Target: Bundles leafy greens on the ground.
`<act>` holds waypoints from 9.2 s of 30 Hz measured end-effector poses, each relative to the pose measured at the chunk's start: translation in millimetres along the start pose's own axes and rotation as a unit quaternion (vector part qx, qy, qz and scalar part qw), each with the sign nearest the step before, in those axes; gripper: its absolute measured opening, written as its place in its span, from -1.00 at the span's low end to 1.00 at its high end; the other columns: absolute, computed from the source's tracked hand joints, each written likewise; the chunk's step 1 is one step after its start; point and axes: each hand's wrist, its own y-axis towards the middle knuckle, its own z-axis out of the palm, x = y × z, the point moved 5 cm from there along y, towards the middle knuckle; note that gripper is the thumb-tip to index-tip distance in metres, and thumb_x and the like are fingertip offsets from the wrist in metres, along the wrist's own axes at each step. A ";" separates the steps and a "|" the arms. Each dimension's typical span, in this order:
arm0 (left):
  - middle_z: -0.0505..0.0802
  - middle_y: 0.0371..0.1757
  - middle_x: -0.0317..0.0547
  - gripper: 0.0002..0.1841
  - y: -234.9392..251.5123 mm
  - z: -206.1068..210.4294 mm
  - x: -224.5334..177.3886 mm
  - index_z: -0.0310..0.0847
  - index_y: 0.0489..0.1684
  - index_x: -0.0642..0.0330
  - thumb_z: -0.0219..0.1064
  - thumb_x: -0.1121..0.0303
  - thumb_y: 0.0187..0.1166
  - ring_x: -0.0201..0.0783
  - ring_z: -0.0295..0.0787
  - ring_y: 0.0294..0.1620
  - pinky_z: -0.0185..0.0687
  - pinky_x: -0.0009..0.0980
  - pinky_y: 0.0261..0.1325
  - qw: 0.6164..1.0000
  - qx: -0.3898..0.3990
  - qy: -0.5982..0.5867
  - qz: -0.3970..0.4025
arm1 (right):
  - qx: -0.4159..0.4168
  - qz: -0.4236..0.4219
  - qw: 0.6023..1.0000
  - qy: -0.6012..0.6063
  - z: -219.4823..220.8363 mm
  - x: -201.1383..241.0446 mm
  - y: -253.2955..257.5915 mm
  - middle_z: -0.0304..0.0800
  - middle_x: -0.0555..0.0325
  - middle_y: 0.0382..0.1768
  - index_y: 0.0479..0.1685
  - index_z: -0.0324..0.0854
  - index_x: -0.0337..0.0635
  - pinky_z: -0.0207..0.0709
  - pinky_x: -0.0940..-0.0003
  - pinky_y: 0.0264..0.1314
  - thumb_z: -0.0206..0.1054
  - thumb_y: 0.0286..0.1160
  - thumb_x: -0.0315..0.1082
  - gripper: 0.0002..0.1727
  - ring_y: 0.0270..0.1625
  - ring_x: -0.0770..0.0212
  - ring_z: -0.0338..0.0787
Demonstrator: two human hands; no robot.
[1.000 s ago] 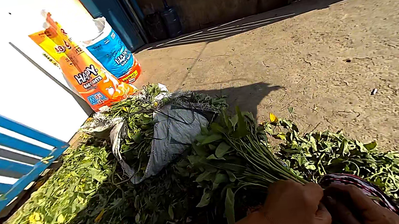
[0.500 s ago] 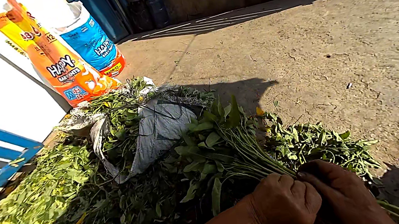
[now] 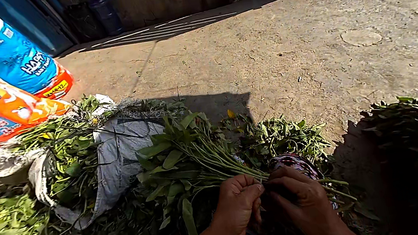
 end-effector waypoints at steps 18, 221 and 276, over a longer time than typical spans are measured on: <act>0.79 -0.44 -0.32 -0.70 -23.4 -21.4 4.5 0.74 0.03 0.24 0.44 0.18 0.61 -0.48 0.69 -0.51 0.71 -0.52 -0.42 0.786 -0.184 0.410 0.425 | 0.014 -0.055 0.983 -0.174 -5.5 10.1 0.8 0.70 0.05 -0.14 -0.42 0.61 -0.08 0.54 0.31 0.10 0.17 0.48 -0.17 -0.76 0.03 0.15 0.66; 0.78 -0.20 -0.27 -0.78 -24.2 -103.2 -117.3 0.79 -0.15 -0.05 0.46 0.10 0.38 -0.19 0.77 -0.20 0.69 -0.11 -0.22 0.510 -0.017 0.860 0.002 | 0.263 -0.148 0.934 -0.190 137.8 26.8 63.9 0.54 0.17 0.56 -0.14 0.85 0.31 0.52 -0.12 0.38 0.30 0.44 -0.24 -0.78 0.70 -0.02 0.38; 0.63 -0.48 -0.21 -0.84 -14.3 -120.2 -86.4 0.71 -0.54 0.13 0.30 0.28 0.32 -0.24 0.63 -0.54 0.52 -0.30 -0.62 0.518 -0.270 0.734 0.347 | 0.250 -0.138 0.939 -0.190 139.0 25.9 63.5 0.57 0.18 0.51 -0.13 0.83 0.30 0.54 -0.06 0.35 0.34 0.40 -0.17 -0.82 0.67 0.00 0.40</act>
